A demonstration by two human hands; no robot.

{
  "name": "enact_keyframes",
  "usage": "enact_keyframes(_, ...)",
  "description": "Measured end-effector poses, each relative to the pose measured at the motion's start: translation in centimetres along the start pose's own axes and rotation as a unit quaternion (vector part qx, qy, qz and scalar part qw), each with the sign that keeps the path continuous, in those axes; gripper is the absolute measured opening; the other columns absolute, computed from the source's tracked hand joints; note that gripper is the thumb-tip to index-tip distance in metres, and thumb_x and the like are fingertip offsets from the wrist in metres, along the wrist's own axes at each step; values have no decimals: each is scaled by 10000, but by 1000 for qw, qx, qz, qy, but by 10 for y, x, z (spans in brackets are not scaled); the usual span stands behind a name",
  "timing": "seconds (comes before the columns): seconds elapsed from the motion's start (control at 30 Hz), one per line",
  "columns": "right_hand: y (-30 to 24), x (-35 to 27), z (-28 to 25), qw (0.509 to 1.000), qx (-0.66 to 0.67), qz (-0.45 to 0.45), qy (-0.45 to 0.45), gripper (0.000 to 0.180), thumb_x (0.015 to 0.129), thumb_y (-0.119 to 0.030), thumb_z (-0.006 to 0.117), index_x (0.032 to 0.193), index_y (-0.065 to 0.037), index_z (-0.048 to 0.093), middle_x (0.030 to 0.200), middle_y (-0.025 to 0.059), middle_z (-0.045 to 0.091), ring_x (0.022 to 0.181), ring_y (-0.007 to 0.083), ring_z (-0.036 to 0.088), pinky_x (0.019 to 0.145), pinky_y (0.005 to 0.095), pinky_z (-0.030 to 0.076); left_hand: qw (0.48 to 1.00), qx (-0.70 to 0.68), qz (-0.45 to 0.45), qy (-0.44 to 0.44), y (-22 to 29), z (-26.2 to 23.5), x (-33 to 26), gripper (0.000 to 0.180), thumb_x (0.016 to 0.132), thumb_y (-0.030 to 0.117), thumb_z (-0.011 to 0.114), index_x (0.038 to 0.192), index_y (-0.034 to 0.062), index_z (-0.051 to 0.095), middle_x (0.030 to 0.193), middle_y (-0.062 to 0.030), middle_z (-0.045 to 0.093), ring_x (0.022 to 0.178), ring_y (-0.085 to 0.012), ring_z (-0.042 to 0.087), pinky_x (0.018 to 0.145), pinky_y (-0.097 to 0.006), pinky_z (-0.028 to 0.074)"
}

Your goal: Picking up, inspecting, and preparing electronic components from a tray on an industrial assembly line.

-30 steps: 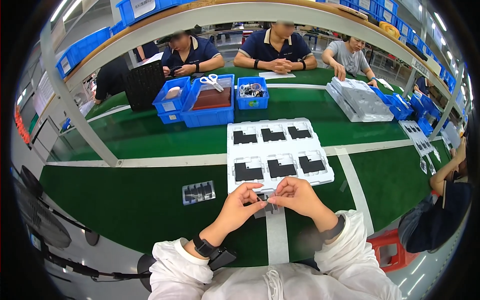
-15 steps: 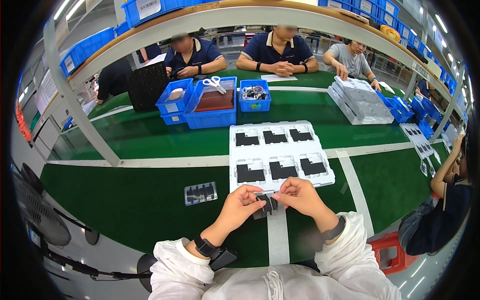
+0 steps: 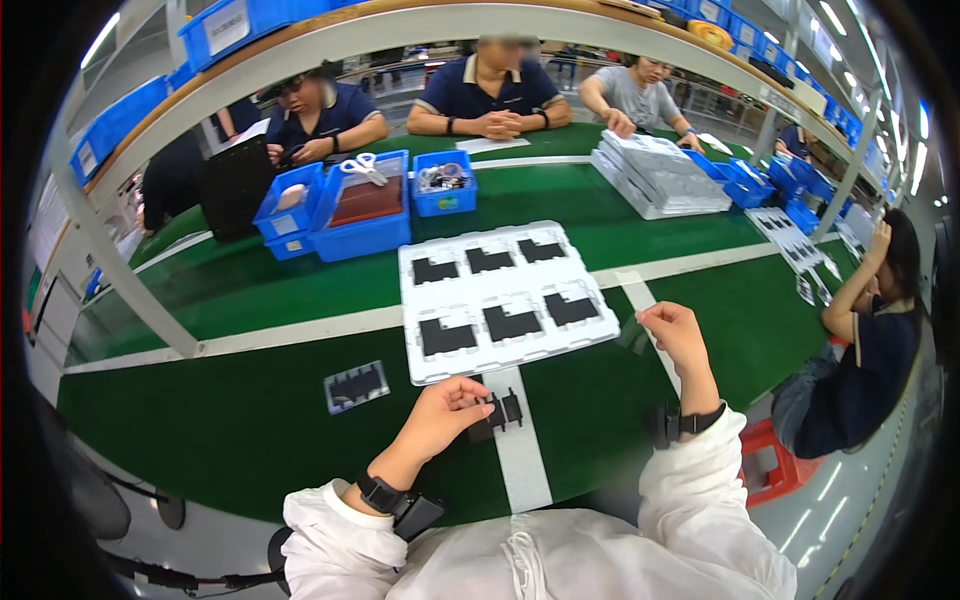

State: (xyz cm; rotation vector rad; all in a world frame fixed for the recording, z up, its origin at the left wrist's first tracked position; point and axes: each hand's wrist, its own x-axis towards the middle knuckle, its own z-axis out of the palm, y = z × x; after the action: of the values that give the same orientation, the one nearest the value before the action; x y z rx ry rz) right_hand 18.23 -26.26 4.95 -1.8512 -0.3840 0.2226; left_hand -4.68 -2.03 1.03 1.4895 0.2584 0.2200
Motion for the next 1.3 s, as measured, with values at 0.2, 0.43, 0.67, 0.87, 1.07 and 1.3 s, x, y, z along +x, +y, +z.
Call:
enact_keyframes(0.2,51,31,-9,984,-171,-53,24,193,647,-164,698,666,9,616,559,46,552,519,127,501,519,252,408,965,257,48,30,-11,10,1,179,691,42,655,843,7,569,705,-15,559,629,-79,487,607,-212,429)
enact_keyframes(0.43,54,30,3,905,-388,-107,138,209,643,-181,694,743,-18,607,713,107,609,664,259,583,614,332,462,951,296,71,47,-9,15,-5,169,694,56,643,831,5,557,704,-54,547,609,-113,491,585,-234,426)
enact_keyframes(0.67,-18,35,81,951,-187,-200,-144,151,723,-132,600,813,-11,604,739,138,598,693,259,581,635,326,456,866,437,232,71,-17,9,-3,191,703,104,639,853,22,553,852,-110,496,787,-276,498,700,-345,411)
enact_keyframes(0.87,-7,55,148,855,-382,-313,-159,183,732,-124,508,859,-57,621,857,215,550,846,352,528,763,385,430,867,431,226,110,-15,5,-2,166,722,123,622,847,31,564,833,-106,504,790,-276,494,700,-357,405)
enact_keyframes(1.07,-13,66,145,877,-335,-240,-249,298,575,-264,677,743,-29,604,800,199,551,775,282,537,705,347,439,871,409,233,138,-18,-4,-3,125,729,125,605,811,37,569,794,-87,510,790,-265,493,706,-361,388)
enact_keyframes(1.3,-23,54,123,875,-281,-233,-319,308,569,-262,737,708,-18,612,794,128,563,679,230,539,624,304,434,887,354,258,150,-14,-5,2,70,733,74,583,754,8,572,757,-102,520,724,-252,516,646,-335,419)
